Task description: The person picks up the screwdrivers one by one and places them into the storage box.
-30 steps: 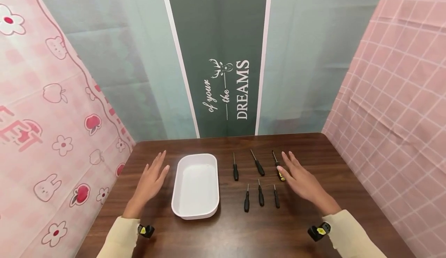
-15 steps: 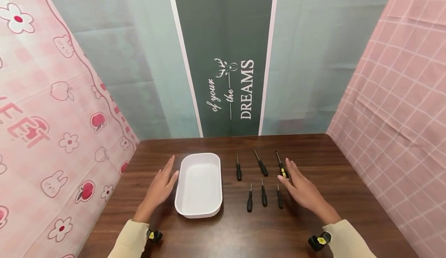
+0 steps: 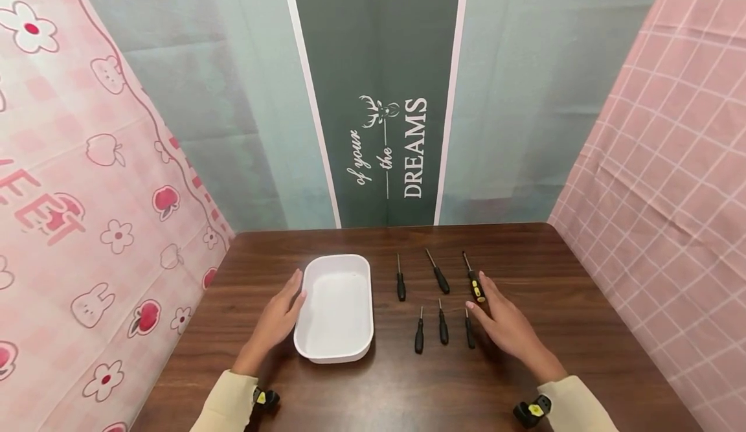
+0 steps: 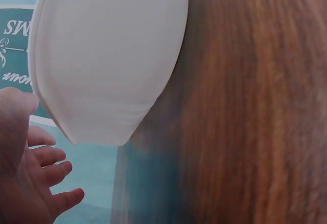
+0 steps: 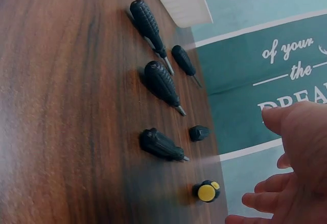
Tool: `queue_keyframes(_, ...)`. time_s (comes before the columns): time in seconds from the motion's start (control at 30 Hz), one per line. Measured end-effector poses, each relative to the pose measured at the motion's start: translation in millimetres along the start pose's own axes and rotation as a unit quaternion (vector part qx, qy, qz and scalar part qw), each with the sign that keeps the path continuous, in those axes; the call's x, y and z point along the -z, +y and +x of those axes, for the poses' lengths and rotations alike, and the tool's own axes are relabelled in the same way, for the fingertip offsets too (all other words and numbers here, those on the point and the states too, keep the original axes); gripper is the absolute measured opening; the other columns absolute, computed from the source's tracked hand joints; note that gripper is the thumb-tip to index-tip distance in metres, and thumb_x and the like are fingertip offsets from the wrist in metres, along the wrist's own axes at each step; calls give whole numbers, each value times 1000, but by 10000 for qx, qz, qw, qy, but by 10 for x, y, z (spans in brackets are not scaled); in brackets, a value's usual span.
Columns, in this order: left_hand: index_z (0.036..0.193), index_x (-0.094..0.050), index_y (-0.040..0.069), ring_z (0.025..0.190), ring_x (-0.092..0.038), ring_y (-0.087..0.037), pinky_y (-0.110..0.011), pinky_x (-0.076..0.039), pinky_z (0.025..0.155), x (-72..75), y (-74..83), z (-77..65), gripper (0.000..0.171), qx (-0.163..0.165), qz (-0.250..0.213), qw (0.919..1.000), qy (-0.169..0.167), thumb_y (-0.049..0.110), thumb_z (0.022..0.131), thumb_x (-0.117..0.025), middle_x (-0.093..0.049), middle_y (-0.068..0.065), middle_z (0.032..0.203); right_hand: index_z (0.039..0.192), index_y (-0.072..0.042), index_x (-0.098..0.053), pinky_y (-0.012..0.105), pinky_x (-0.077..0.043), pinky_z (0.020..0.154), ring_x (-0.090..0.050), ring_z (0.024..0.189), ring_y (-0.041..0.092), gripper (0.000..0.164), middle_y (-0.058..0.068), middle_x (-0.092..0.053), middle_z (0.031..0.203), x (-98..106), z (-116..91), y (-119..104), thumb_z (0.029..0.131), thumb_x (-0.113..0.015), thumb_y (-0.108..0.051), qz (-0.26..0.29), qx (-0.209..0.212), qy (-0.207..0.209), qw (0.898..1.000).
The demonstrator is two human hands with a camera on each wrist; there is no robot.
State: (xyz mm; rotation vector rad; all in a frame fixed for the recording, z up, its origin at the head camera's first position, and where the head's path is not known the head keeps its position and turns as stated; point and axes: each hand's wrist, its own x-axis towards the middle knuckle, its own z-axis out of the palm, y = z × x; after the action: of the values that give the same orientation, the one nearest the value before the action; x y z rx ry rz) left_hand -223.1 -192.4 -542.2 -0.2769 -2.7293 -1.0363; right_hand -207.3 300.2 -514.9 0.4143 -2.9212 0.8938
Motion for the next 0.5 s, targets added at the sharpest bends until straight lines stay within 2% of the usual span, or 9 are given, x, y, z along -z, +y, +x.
queue_keyframes(0.17, 156, -35, 1, 149, -32, -29, -54, -30, 118, -45, -2, -18, 57, 8, -185, 9998, -21, 27, 107, -50, -29, -9, 164, 162, -5, -15, 74, -34, 103, -37, 136, 58, 77, 33, -25, 160, -36, -2, 20, 105, -52, -41, -30, 25, 115, 9999)
queue_keyframes(0.37, 154, -36, -1, 148, -34, -30, -53, -30, 119, -84, -14, -35, 54, -146, -258, 9996, -28, 18, 106, -52, -31, -12, 163, 156, 6, -27, 73, -37, 102, -40, 134, 58, 65, 38, -31, 154, -73, 10, 49, 104, -56, -21, -188, 201, 216, 9994)
queue_keyframes(0.5, 152, -38, -4, 147, -36, -30, -52, -31, 118, -98, -24, -48, 52, -228, -368, 9991, 14, 13, 105, -53, -33, -14, 162, 150, 12, -37, 72, -39, 99, -43, 131, 59, 59, 41, -35, 150, -91, 7, 42, 103, -58, -17, -240, 162, 209, 9994)
